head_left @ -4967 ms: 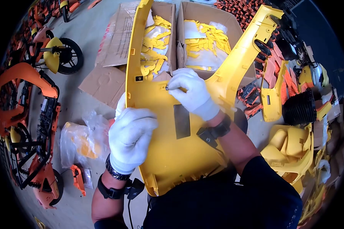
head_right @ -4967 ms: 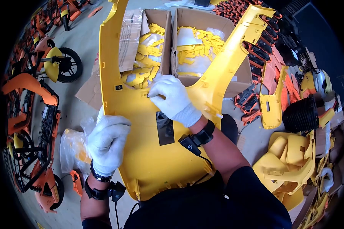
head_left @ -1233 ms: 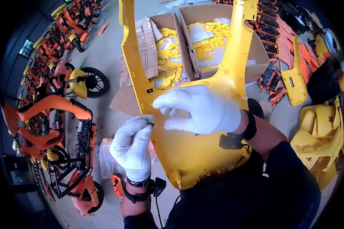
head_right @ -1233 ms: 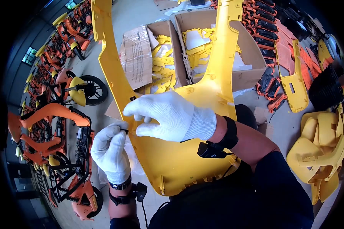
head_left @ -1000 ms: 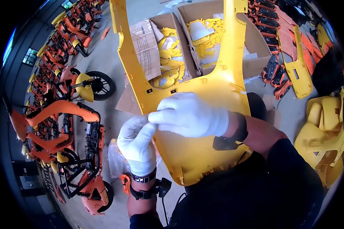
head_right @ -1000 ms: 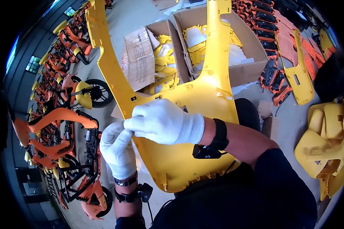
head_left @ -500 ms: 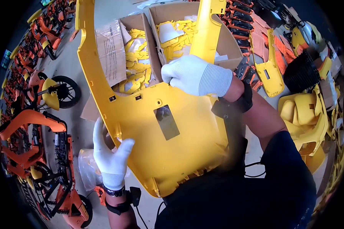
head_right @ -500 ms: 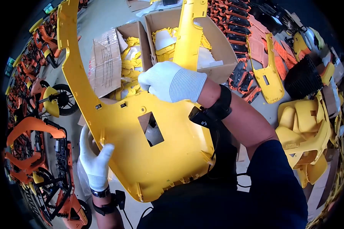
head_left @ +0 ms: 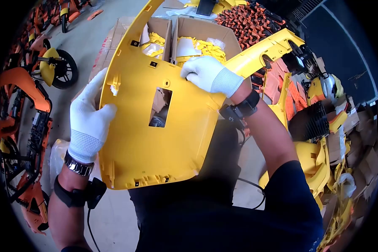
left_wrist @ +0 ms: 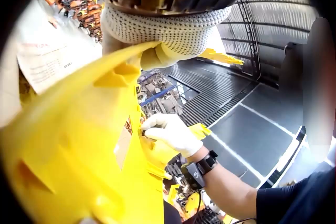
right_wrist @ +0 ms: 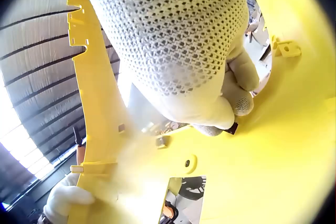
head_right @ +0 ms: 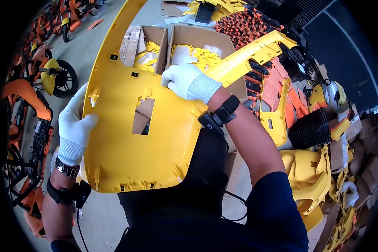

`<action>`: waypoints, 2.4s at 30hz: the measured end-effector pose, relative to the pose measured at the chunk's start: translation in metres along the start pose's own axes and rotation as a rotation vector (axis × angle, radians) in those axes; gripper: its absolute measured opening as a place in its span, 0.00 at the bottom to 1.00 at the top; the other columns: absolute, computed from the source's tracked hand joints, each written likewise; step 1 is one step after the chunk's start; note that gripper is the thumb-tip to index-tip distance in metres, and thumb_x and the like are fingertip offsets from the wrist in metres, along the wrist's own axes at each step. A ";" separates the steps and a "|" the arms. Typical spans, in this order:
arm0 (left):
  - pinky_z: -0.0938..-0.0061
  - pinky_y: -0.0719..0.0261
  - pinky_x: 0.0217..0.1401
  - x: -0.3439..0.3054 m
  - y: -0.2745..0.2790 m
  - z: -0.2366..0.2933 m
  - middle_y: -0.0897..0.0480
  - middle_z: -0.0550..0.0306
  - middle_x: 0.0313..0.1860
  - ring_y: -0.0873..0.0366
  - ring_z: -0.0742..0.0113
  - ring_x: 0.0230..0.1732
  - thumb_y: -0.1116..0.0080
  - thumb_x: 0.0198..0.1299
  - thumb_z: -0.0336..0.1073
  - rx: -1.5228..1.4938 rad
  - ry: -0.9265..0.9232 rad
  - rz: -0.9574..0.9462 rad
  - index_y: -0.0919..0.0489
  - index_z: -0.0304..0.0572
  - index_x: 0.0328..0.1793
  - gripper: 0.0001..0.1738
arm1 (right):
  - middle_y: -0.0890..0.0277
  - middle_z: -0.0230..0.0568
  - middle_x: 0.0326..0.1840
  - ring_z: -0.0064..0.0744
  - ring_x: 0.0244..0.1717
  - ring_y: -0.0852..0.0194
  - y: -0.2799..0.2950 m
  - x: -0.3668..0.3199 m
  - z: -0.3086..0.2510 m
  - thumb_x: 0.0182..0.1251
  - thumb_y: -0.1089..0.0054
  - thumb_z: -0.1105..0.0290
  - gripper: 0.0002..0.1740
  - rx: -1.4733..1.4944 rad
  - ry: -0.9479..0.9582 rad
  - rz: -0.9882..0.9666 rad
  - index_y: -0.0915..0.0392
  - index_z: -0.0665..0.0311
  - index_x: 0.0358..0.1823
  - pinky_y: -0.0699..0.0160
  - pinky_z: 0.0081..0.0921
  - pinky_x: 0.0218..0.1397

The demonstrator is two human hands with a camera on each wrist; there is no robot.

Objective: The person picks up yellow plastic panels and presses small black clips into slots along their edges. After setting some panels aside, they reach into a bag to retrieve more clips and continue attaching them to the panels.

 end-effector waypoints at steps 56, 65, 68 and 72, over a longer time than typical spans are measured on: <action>0.68 0.16 0.57 -0.002 -0.058 0.002 0.14 0.36 0.50 0.12 0.48 0.48 0.47 0.59 0.17 0.972 -0.460 -0.530 0.20 0.37 0.66 0.27 | 0.24 0.52 0.31 0.56 0.34 0.22 -0.112 -0.130 -0.077 0.64 0.46 0.73 0.04 0.460 -0.330 -0.006 0.26 0.67 0.35 0.21 0.43 0.40; 0.69 0.16 0.59 0.000 -0.055 -0.001 0.14 0.38 0.53 0.13 0.50 0.51 0.46 0.61 0.17 0.909 -0.269 -0.570 0.21 0.40 0.69 0.28 | 0.19 0.56 0.32 0.52 0.37 0.16 -0.118 -0.135 -0.064 0.64 0.44 0.69 0.10 0.539 -0.417 -0.045 0.22 0.70 0.36 0.20 0.38 0.43; 0.68 0.15 0.58 0.001 -0.054 -0.004 0.14 0.39 0.53 0.12 0.50 0.51 0.47 0.62 0.16 0.940 -0.285 -0.539 0.21 0.41 0.69 0.28 | 0.18 0.57 0.32 0.53 0.37 0.16 -0.118 -0.134 -0.062 0.64 0.44 0.69 0.10 0.561 -0.458 -0.057 0.22 0.71 0.36 0.20 0.39 0.43; 0.68 0.14 0.56 0.001 -0.056 -0.001 0.13 0.39 0.52 0.12 0.51 0.49 0.49 0.62 0.16 0.930 -0.331 -0.553 0.21 0.42 0.69 0.28 | 0.18 0.57 0.33 0.52 0.37 0.16 -0.119 -0.134 -0.063 0.64 0.45 0.69 0.10 0.567 -0.481 -0.080 0.22 0.71 0.36 0.20 0.39 0.42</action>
Point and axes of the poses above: each hand's wrist, its own x-axis towards the middle knuckle, its own y-axis out of the back of the hand, z = x × y, the point moved 10 cm from there along x, towards the middle knuckle
